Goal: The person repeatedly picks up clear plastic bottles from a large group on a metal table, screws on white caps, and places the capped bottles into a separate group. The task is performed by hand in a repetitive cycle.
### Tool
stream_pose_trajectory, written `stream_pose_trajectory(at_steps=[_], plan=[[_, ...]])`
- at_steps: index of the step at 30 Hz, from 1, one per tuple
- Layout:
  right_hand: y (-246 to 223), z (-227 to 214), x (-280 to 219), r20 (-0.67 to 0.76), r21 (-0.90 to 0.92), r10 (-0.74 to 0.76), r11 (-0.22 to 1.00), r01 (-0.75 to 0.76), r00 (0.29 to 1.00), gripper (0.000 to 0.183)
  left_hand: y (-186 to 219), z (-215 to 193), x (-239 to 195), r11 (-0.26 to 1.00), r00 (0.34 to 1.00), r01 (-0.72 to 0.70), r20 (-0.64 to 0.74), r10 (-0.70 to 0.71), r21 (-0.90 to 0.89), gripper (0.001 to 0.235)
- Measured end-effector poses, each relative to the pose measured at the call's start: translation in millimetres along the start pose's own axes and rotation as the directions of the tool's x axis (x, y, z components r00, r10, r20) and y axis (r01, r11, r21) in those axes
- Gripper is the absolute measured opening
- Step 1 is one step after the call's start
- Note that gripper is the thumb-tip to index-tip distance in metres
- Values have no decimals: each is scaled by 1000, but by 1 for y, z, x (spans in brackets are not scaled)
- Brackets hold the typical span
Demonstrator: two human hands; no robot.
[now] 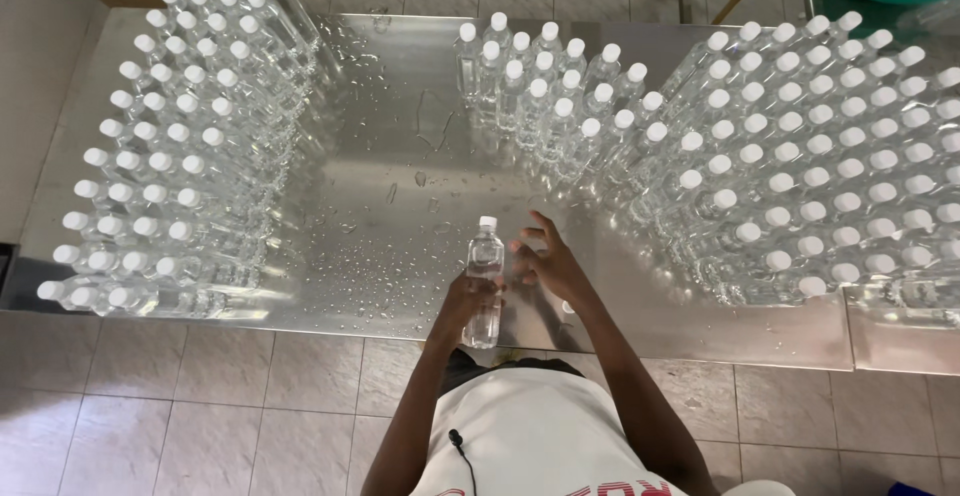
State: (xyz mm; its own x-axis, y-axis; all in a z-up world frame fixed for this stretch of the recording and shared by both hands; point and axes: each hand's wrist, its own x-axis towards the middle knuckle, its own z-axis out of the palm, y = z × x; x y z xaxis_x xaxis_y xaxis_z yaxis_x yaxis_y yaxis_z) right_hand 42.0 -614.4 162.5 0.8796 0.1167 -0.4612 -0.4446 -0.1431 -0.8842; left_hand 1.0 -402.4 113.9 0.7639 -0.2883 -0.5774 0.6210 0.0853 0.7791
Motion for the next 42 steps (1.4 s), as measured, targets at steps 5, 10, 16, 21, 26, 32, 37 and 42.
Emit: stream_pose_trajectory(at_steps=[5,10,16,21,26,32,37,42], plan=[[31,-19,-20,-23,-14,46,999,-47,999,78,-19,-26,5,996,994,53,-92,-59,-67,65],[55,-22,-31,-75,-71,110,991,-116,991,66,-11,-39,-5,999,995,53,-82,-54,-5,66],[30,9,-38,-71,-154,11,988,-22,997,58,-7,-64,-7,992,994,-111,13,111,52,66],[-44,43,-40,64,-481,-467,760,437,882,46,18,-82,-22,906,903,-420,126,410,58,91],[-148,74,-63,369,-629,-660,341,699,654,45,63,-112,-52,869,863,-480,242,443,118,100],[-188,112,-61,715,-506,-563,-9,863,414,33,85,-146,-89,838,840,-512,313,444,186,90],[-176,151,-44,751,-532,-381,133,836,539,34,101,-170,-128,747,859,-511,246,449,424,86],[-103,186,6,426,-639,-175,636,433,887,39,90,-210,-139,426,810,-443,148,568,789,83]])
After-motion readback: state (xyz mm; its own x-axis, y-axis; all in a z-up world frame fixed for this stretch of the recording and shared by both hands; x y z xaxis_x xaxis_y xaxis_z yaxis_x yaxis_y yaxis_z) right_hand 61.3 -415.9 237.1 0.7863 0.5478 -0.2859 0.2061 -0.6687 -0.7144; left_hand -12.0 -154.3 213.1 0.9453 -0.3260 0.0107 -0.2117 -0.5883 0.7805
